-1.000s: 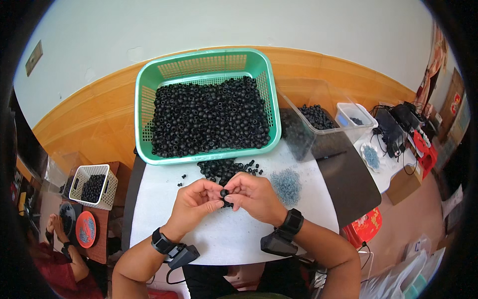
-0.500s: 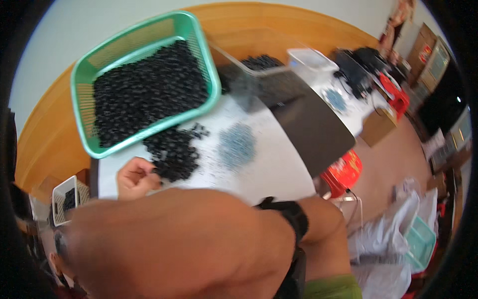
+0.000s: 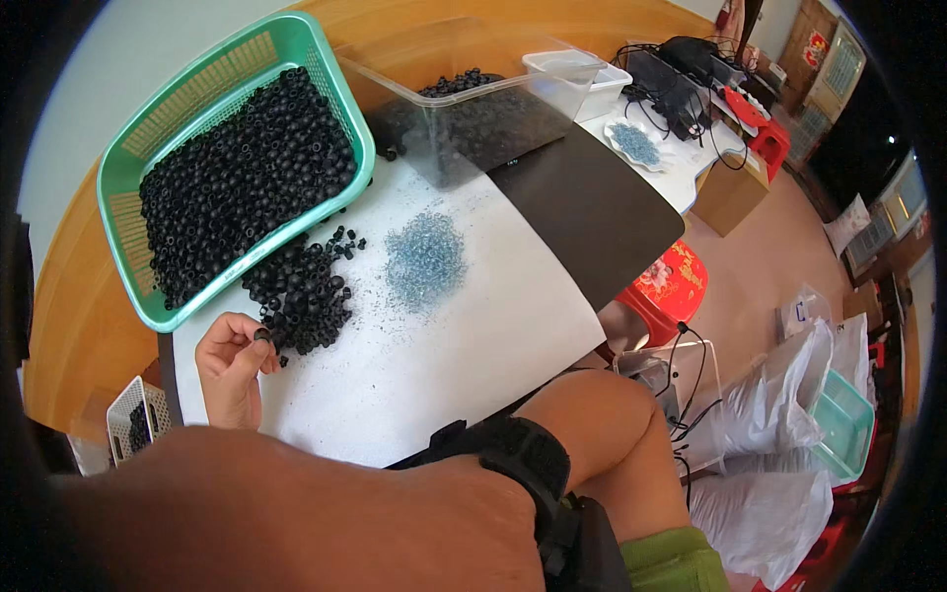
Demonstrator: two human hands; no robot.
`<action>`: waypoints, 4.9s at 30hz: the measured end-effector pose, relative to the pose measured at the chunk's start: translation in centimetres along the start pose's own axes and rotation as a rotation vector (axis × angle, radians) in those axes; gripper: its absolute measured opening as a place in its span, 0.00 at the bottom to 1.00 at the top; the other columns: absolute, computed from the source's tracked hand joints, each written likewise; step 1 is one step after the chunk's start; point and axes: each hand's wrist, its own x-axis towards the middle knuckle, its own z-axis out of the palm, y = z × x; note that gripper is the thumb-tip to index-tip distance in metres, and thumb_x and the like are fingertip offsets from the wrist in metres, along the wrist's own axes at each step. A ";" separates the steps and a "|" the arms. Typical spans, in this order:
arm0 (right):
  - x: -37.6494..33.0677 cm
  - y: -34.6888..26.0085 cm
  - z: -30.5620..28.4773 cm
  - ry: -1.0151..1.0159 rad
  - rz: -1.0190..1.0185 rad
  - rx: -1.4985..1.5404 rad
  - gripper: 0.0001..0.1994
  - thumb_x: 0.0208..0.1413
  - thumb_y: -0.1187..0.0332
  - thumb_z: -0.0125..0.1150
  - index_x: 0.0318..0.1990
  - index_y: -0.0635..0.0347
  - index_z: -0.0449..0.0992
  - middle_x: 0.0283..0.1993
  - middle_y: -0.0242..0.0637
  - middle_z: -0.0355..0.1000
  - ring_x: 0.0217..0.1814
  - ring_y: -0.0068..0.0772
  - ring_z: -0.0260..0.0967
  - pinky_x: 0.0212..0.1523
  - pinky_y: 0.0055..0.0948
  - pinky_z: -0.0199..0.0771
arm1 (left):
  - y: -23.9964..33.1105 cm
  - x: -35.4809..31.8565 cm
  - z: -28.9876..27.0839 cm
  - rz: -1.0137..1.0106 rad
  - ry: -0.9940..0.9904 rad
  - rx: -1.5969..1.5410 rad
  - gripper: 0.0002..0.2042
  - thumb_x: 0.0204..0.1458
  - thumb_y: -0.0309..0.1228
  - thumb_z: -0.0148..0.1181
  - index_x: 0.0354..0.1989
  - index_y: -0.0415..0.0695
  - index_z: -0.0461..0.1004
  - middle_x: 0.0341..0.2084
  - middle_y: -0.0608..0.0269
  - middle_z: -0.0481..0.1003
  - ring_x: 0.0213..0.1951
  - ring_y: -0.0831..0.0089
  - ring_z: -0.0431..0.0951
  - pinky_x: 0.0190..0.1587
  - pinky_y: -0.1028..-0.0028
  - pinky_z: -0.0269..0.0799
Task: Sorting and inspecting black plastic/rubber components from a basket.
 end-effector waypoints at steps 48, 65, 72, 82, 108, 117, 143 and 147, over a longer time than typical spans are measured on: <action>0.5 10.2 -4.3 -0.074 -0.067 -1.283 0.09 0.42 0.76 0.60 0.34 0.62 0.73 0.26 0.35 0.63 0.25 0.34 0.65 0.22 0.28 0.66 | -0.3 -0.2 -0.1 -0.055 -0.216 -0.224 0.06 0.48 0.19 0.60 0.34 0.38 0.75 0.26 0.68 0.75 0.24 0.86 0.70 0.27 0.85 0.67; 1.6 10.2 -5.5 -0.094 0.133 -1.211 0.12 0.45 0.77 0.54 0.40 0.61 0.71 0.30 0.38 0.65 0.29 0.40 0.67 0.27 0.33 0.70 | 0.1 0.6 -1.8 -0.069 -0.019 -0.399 0.05 0.50 0.21 0.57 0.35 0.38 0.72 0.25 0.61 0.75 0.23 0.81 0.72 0.27 0.80 0.70; 1.5 11.9 -4.3 -0.462 0.167 -1.425 0.02 0.41 0.76 0.55 0.26 0.61 0.70 0.30 0.37 0.65 0.32 0.36 0.68 0.27 0.31 0.70 | 0.3 1.4 -2.6 -0.019 0.102 -0.443 0.03 0.50 0.21 0.57 0.33 0.38 0.71 0.23 0.63 0.73 0.21 0.82 0.69 0.26 0.80 0.68; 1.4 13.3 -4.3 -0.484 0.136 -1.467 0.02 0.42 0.74 0.56 0.23 0.61 0.70 0.28 0.37 0.65 0.32 0.33 0.68 0.25 0.29 0.70 | 0.1 1.4 -2.7 -0.022 0.048 -0.415 0.04 0.50 0.22 0.57 0.33 0.38 0.71 0.22 0.64 0.73 0.20 0.82 0.70 0.25 0.81 0.69; 2.1 10.1 -5.9 0.000 0.420 -0.562 0.09 0.50 0.81 0.52 0.39 0.63 0.72 0.32 0.36 0.64 0.30 0.29 0.66 0.30 0.26 0.67 | 0.0 0.5 -1.5 -0.119 -0.175 -0.311 0.05 0.49 0.21 0.58 0.35 0.39 0.72 0.24 0.63 0.75 0.23 0.81 0.71 0.27 0.82 0.68; 2.2 10.3 -5.4 -0.113 0.153 -0.829 0.10 0.49 0.81 0.54 0.40 0.63 0.73 0.33 0.38 0.65 0.32 0.33 0.66 0.31 0.27 0.67 | 0.2 0.1 -0.7 -0.129 -0.207 -0.277 0.05 0.47 0.19 0.61 0.33 0.39 0.73 0.24 0.68 0.74 0.23 0.82 0.72 0.27 0.83 0.68; 2.0 10.4 -5.2 -0.034 0.193 -0.765 0.10 0.46 0.81 0.56 0.38 0.64 0.72 0.31 0.38 0.66 0.28 0.35 0.67 0.26 0.26 0.67 | -0.4 -0.3 -0.2 -0.118 -0.209 -0.437 0.06 0.49 0.19 0.59 0.35 0.38 0.72 0.26 0.64 0.75 0.24 0.81 0.72 0.29 0.82 0.69; 1.8 11.0 -4.6 -0.095 0.037 -1.085 0.07 0.44 0.81 0.58 0.33 0.64 0.70 0.30 0.40 0.66 0.27 0.38 0.67 0.25 0.28 0.67 | -0.7 -0.3 -0.1 -0.092 -0.152 -0.318 0.05 0.49 0.19 0.59 0.34 0.38 0.72 0.25 0.65 0.75 0.23 0.84 0.71 0.27 0.83 0.69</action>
